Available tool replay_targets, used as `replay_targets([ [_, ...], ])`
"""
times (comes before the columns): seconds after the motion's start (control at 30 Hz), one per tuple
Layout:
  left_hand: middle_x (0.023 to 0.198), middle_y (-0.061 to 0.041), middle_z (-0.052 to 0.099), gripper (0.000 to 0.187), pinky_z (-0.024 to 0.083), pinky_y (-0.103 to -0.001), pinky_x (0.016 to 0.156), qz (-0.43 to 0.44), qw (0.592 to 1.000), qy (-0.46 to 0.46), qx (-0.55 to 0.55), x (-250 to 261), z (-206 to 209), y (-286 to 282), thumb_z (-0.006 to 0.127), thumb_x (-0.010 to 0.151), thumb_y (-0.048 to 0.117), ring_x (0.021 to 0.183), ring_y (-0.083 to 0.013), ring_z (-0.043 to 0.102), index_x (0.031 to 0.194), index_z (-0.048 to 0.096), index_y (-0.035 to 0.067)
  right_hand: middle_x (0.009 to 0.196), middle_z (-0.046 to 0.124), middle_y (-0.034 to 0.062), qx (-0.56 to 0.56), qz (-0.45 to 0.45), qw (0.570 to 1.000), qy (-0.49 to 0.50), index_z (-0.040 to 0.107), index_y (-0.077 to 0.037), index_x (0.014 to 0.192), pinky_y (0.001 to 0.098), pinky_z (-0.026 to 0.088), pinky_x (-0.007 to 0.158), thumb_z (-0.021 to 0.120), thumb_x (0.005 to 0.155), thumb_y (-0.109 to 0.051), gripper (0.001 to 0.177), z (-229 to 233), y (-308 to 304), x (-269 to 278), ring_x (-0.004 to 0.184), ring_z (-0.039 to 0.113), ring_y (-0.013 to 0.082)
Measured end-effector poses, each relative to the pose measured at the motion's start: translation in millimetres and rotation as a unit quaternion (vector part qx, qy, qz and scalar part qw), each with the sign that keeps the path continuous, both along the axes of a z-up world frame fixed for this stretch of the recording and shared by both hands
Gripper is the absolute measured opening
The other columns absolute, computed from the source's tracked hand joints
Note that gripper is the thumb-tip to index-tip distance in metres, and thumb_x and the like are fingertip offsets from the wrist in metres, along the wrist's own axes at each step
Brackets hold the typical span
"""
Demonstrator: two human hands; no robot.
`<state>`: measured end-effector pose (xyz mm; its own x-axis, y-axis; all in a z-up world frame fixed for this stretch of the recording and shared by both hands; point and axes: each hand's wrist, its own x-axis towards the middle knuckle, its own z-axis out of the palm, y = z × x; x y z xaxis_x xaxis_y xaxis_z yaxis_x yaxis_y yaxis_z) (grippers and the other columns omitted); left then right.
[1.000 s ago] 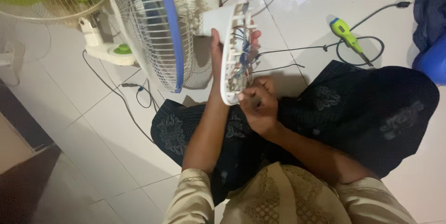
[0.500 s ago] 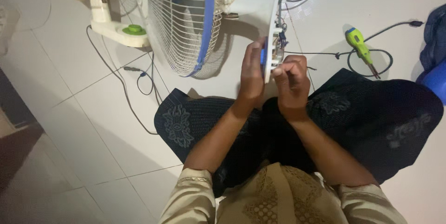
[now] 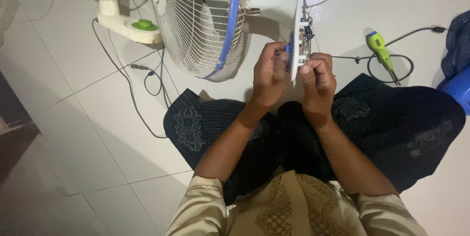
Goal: The person sits on the floor and works on the internal wiring of a disassembled fan housing. They use a screwdriver to adjust connections and manipulate wires within the white plastic casing.
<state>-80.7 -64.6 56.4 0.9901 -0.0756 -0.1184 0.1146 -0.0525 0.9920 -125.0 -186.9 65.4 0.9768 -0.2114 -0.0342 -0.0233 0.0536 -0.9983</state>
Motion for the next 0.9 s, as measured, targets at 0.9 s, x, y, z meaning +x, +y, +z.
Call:
replay_targets([
  [0.9,0.091,-0.017,0.068,0.031,0.055,-0.042,0.076,0.038,0.989,-0.003,0.141,5,5,-13,0.042,0.112,0.032,0.082,-0.0308,0.069,0.111,0.054,0.004,0.12,0.057,0.005,-0.005,-0.028,0.999,0.025,0.052,0.001,0.135,0.0269,0.049,0.099,0.046,0.116,-0.015,0.026,0,-4,8,0.109,0.055,0.0118],
])
